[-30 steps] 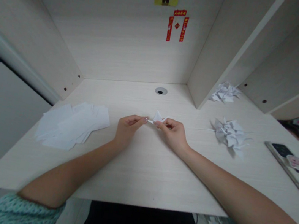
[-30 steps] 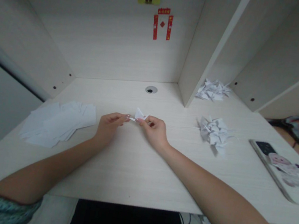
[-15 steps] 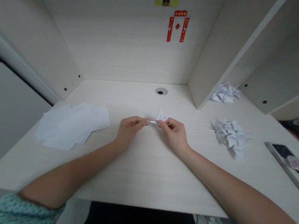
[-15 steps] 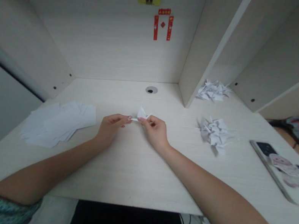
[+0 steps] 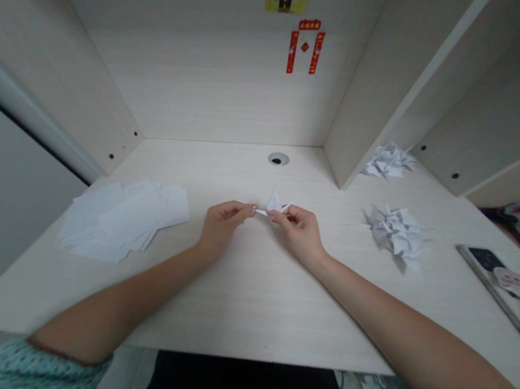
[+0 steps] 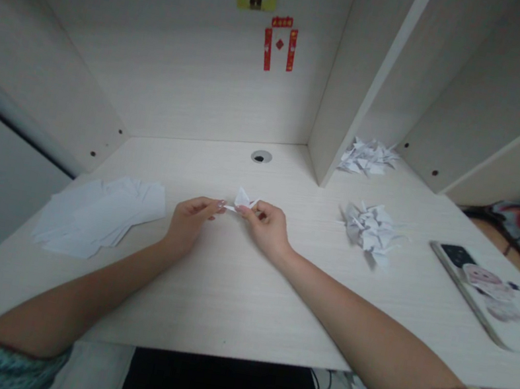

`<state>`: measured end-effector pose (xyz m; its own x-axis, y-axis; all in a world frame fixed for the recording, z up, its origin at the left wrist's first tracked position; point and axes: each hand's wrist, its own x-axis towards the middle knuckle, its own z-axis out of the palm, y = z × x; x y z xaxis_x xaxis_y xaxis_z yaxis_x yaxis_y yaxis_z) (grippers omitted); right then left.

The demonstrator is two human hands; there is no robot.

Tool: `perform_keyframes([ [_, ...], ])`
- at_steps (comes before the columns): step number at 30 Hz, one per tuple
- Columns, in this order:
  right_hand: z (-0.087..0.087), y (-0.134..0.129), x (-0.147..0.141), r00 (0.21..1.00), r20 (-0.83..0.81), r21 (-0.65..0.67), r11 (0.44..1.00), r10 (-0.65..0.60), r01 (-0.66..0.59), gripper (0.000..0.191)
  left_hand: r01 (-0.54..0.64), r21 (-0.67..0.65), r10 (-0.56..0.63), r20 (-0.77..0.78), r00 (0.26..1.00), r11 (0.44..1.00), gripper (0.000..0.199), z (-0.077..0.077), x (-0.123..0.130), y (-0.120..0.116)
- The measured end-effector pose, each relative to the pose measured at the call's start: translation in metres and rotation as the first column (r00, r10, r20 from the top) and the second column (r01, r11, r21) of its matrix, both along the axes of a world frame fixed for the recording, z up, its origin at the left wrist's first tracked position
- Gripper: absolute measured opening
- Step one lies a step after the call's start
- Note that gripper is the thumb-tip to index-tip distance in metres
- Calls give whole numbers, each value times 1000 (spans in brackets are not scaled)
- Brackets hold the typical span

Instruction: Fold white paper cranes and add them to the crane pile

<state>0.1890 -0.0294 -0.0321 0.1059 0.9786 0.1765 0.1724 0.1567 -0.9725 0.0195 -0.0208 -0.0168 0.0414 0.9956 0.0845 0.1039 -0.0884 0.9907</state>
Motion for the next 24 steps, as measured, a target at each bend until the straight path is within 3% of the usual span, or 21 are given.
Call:
perform_keyframes([
  [10,2,-1,-1,999,-43,-40,999,29,-31,36,27,-28,-26,27,999,999,31,2,1,2],
  [14,3,-3,-1,999,-26,44,999,-20,21,31,-6,32,4,62,998,999,50,7,1,-2],
  [16,4,-3,-1,998,-7,121,990,-65,65,26,-31,77,28,31,999,997,42,9,1,-6],
  [18,5,-4,-1,995,23,191,977,-98,92,20,9,116,-3,-48,999,993,31,11,1,-9],
  [20,8,-7,1,991,60,236,966,-119,102,16,98,106,-85,-124,989,990,39,12,2,-11],
  [24,11,-12,3,983,130,315,945,-131,84,17,191,-11,-191,-75,979,981,43,11,5,-12],
])
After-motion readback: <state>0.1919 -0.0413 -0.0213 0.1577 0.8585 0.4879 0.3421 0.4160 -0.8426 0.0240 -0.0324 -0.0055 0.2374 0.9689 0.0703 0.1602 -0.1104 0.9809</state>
